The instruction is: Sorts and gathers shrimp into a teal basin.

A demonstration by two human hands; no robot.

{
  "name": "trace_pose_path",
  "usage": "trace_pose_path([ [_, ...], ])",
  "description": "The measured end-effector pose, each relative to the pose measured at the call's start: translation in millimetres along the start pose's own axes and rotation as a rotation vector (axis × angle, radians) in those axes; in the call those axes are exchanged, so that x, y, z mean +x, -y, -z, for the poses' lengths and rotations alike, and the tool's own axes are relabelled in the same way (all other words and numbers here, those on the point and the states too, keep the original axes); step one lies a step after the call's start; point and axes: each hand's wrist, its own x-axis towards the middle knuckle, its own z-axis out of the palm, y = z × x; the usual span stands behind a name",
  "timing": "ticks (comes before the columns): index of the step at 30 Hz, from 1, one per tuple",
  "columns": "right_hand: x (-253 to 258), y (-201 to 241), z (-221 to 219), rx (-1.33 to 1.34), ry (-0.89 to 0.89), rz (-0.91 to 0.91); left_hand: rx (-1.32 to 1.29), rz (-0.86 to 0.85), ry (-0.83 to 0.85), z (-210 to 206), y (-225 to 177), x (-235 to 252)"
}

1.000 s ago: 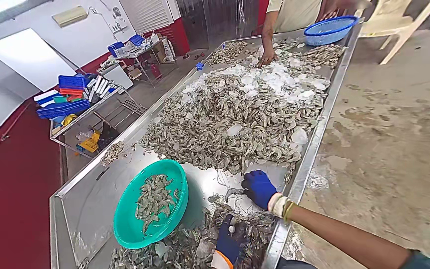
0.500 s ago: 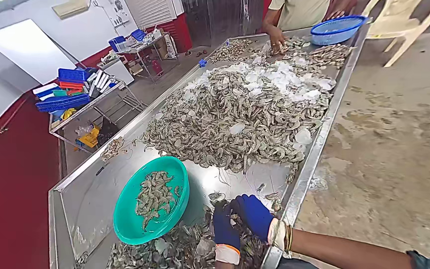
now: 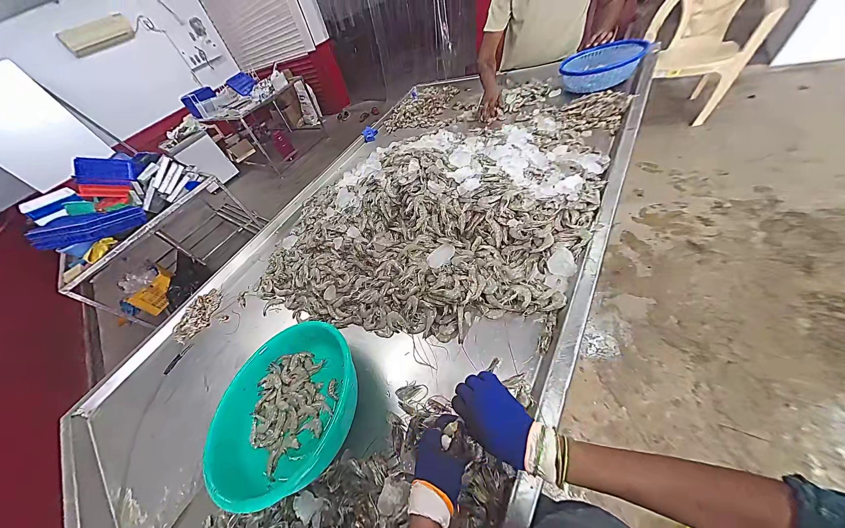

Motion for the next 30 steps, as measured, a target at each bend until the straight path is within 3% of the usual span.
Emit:
trace_pose_path([
  [2,9,-14,12,0.041,0.018,-0.101,-0.078,-0.024,-0.005,6,5,-2],
  [5,38,-77,34,0.204,-0.1,-0.433,-0.246,-0.084,-0.076,19,28,-4],
  [7,63,-124,33,0.235,-0.198,-0.581,-0.415,-0.17,-0.134,22,42,-5],
  [9,84,-141,19,0.244,-0.227,-0.647,-0.532,-0.276,-0.138,24,47,-2],
  [13,77,-106,20,0.449,-0.112,-0.597,-0.679,-0.413,-0.146,28,34,0],
  [16,48,-112,38,0.579,-0.167,-0.477,-0.728,-0.475,-0.298,29,47,0],
  [18,34,-123,56,0.506,-0.156,-0.443,-0.835,-0.535,-0.327,29,59,0],
  [20,33,-130,63,0.4,-0.088,-0.424,-0.954,-0.46,-0.239,29,56,-5],
  [23,48,-130,57,0.281,0.035,-0.427,-0.817,-0.264,-0.198,24,48,-9],
  [25,53,-133,54,0.223,0.08,-0.396,-0.813,-0.233,-0.108,21,29,-14],
  [27,51,-139,41,0.186,0.099,-0.373,-0.792,-0.241,-0.088,17,23,-12],
  [30,37,-124,9,0.133,0.116,-0.419,-0.467,-0.39,-0.19,8,23,-7],
])
